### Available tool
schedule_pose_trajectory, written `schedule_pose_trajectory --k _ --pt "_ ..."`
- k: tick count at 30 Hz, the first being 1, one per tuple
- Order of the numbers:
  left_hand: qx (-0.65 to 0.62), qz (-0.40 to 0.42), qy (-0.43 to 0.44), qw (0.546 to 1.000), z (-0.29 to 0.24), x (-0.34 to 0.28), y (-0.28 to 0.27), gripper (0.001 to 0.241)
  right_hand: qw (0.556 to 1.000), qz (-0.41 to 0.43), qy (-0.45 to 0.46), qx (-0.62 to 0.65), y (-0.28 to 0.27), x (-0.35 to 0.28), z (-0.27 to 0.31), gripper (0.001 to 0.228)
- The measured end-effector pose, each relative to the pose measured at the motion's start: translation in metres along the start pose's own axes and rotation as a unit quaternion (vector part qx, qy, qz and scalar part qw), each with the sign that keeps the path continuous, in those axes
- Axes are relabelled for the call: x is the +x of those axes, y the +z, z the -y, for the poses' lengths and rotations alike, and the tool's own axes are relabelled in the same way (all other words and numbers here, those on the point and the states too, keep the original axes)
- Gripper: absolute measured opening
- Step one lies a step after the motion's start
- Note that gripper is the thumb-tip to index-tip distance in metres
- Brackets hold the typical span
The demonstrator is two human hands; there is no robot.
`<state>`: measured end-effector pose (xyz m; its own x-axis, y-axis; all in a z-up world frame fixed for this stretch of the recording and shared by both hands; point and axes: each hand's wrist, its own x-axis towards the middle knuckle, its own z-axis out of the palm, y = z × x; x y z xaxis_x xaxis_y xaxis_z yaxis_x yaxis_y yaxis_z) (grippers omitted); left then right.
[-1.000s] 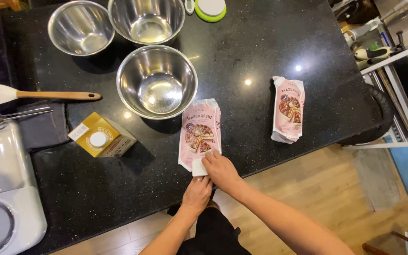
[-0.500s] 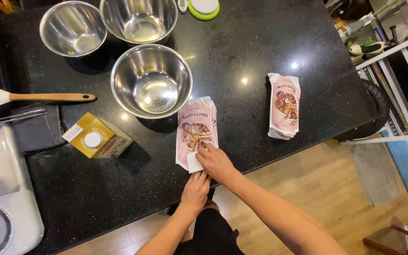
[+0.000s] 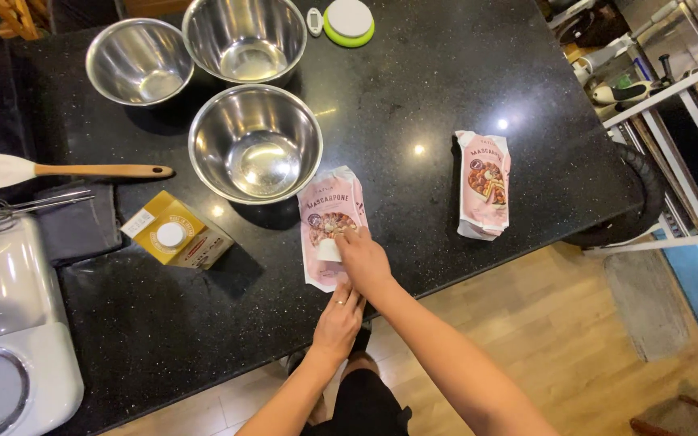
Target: Opening packages of mascarpone cheese and scraping the contents into a metal bowl using a scraper.
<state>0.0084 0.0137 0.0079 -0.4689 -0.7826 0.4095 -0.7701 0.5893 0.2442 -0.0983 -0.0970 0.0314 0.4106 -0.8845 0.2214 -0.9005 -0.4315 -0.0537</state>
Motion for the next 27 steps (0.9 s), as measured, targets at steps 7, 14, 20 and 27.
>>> schedule_pose_trajectory --k 7,14,20,27 --pt "0.033 0.021 0.014 0.999 0.004 0.004 -0.023 0.062 0.987 0.091 0.126 0.041 -0.051 -0.061 -0.040 0.035" --pt "0.006 0.053 -0.059 0.997 0.002 0.012 -0.022 0.092 0.907 0.102 0.356 0.203 -0.076 -0.083 -0.083 0.044" --pt "-0.057 0.200 -0.022 0.978 0.004 0.025 -0.023 0.133 0.843 0.122 0.457 0.257 -0.063 -0.084 -0.112 0.031" --pt "-0.056 0.218 0.034 0.974 0.012 0.034 -0.037 0.111 0.879 0.169 0.341 0.288 -0.105 -0.035 -0.064 0.043"
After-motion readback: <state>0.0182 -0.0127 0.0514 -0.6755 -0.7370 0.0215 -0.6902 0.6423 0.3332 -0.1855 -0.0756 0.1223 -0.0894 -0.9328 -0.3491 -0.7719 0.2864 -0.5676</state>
